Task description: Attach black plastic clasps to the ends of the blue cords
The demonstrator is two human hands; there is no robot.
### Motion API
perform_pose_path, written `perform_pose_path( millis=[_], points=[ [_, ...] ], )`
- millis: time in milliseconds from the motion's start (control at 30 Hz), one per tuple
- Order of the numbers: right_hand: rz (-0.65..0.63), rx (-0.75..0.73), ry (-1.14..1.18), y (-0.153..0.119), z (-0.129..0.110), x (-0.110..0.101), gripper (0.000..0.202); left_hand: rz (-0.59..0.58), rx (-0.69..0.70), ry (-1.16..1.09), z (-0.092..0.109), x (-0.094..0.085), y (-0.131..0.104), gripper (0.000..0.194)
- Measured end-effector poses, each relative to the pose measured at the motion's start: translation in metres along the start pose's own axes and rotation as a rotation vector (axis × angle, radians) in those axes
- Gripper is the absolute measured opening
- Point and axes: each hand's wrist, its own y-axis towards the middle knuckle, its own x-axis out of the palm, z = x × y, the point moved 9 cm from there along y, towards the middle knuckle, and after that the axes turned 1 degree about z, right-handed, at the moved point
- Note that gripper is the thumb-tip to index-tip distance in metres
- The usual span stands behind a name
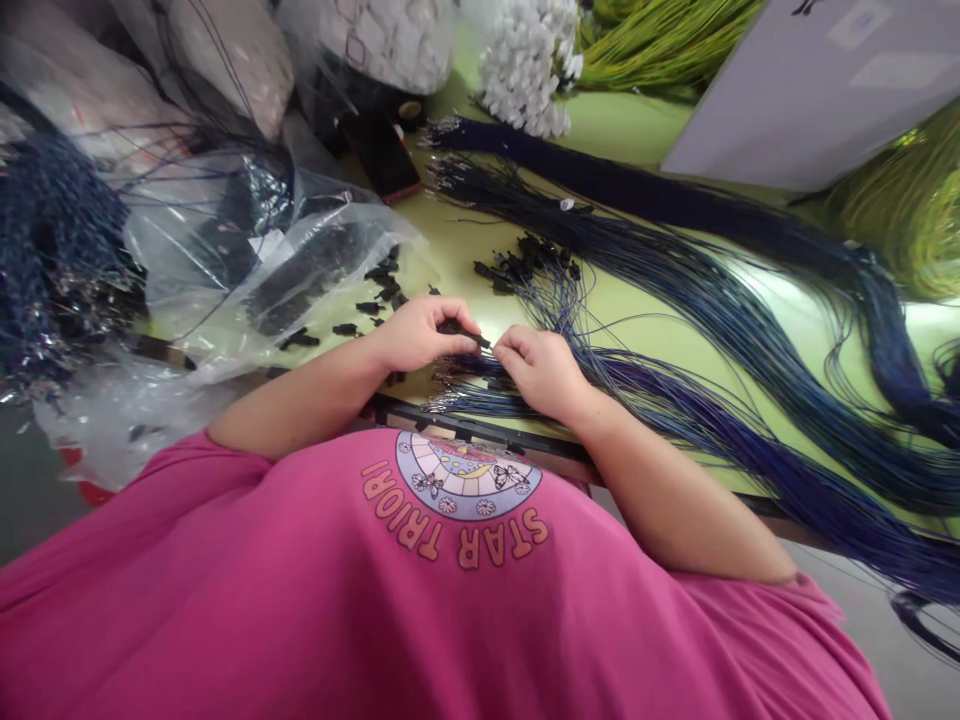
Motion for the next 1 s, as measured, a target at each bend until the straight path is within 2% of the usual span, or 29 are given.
perform_pose_path(
  millis=[167, 233, 333, 467, 567, 833, 933, 1000],
  points=[
    [-0.049, 0.102, 0.132, 0.006, 0.017, -0.001, 0.023, 0.037, 0.006, -0.021, 0.003, -0.009, 0.000, 0.016],
    [-0.008, 0.131, 0.147, 0.010, 0.027, -0.005, 0.023, 0.058, -0.012, -0.056, 0.003, -0.015, 0.000, 0.015],
    [0.047, 0.037, -0.057, 0.015, 0.025, -0.006, 0.017, 0.044, -0.028, -0.094, 0.003, -0.016, 0.000, 0.014],
    [-0.114, -0.035, -0.370, 0.015, 0.017, 0.021, 0.015, -0.008, -0.048, -0.085, 0.001, -0.009, 0.000, 0.011],
    [-0.132, -0.018, -0.401, 0.014, 0.016, 0.025, 0.016, -0.020, -0.075, -0.108, -0.002, -0.006, 0.000, 0.009],
    [0.145, 0.168, 0.039, 0.012, 0.033, -0.012, 0.011, -0.022, -0.151, -0.207, -0.004, -0.009, -0.003, 0.011],
    [0.179, 0.209, 0.312, 0.010, 0.035, -0.014, 0.003, -0.020, -0.169, -0.236, -0.005, -0.009, -0.004, 0.012],
    [0.163, 0.202, 0.535, 0.008, 0.032, -0.011, 0.012, -0.010, -0.184, -0.259, -0.006, -0.009, -0.004, 0.012]
  ],
)
